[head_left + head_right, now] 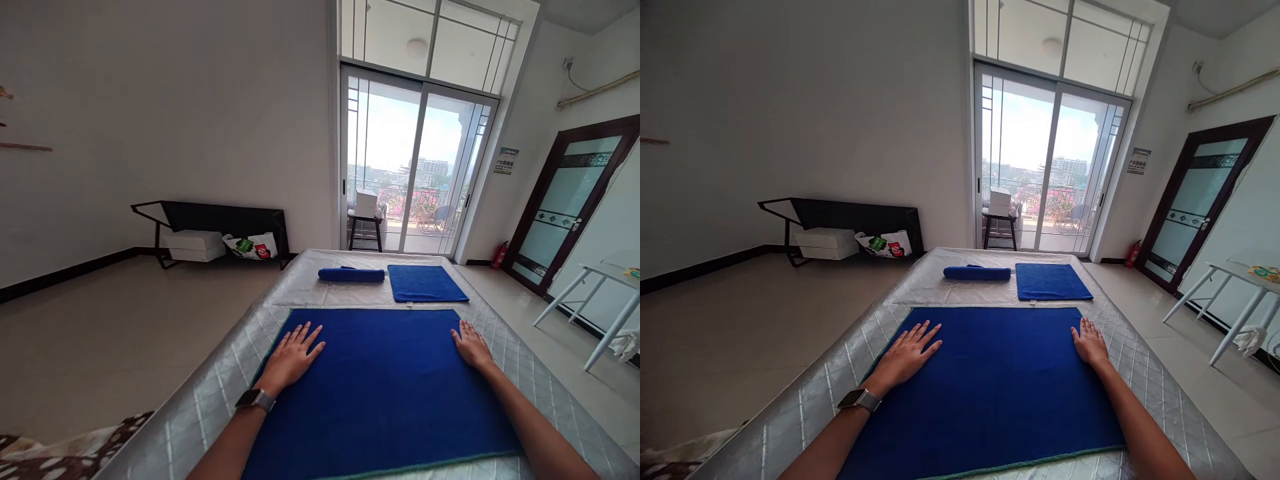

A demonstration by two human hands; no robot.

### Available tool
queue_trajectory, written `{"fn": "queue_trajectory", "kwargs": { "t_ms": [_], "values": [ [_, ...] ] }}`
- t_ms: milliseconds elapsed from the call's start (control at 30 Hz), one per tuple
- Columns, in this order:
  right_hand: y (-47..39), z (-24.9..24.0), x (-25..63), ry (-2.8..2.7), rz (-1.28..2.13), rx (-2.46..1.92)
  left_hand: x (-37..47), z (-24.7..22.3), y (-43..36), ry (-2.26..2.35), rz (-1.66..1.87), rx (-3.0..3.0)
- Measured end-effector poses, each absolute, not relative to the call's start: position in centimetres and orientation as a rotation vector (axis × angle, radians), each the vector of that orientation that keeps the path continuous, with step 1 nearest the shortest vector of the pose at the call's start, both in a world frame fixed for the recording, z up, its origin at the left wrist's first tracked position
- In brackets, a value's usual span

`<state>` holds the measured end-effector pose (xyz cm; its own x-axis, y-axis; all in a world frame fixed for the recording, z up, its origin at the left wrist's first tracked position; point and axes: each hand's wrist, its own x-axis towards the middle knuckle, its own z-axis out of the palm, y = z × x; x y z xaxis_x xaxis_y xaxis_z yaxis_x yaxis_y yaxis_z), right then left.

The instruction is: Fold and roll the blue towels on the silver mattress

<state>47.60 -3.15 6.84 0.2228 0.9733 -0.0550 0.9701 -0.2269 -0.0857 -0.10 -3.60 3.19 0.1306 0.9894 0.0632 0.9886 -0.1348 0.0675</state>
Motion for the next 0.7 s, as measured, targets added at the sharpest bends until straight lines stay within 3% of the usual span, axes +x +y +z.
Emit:
{"fn": "queue_trajectory", "kwargs": {
  "t_ms": [433, 700],
  "values": [
    [-5.6, 8.9, 44.2, -1.957, -0.277, -2.267, 0.5, 4.4, -4.1, 2.073, 0.146, 2.306],
    [-8.2, 7.9, 28.6, -2.427, 0.203, -1.676, 0.4, 4.0, -3.8, 2.083, 0.157, 2.319]
  ]
}}
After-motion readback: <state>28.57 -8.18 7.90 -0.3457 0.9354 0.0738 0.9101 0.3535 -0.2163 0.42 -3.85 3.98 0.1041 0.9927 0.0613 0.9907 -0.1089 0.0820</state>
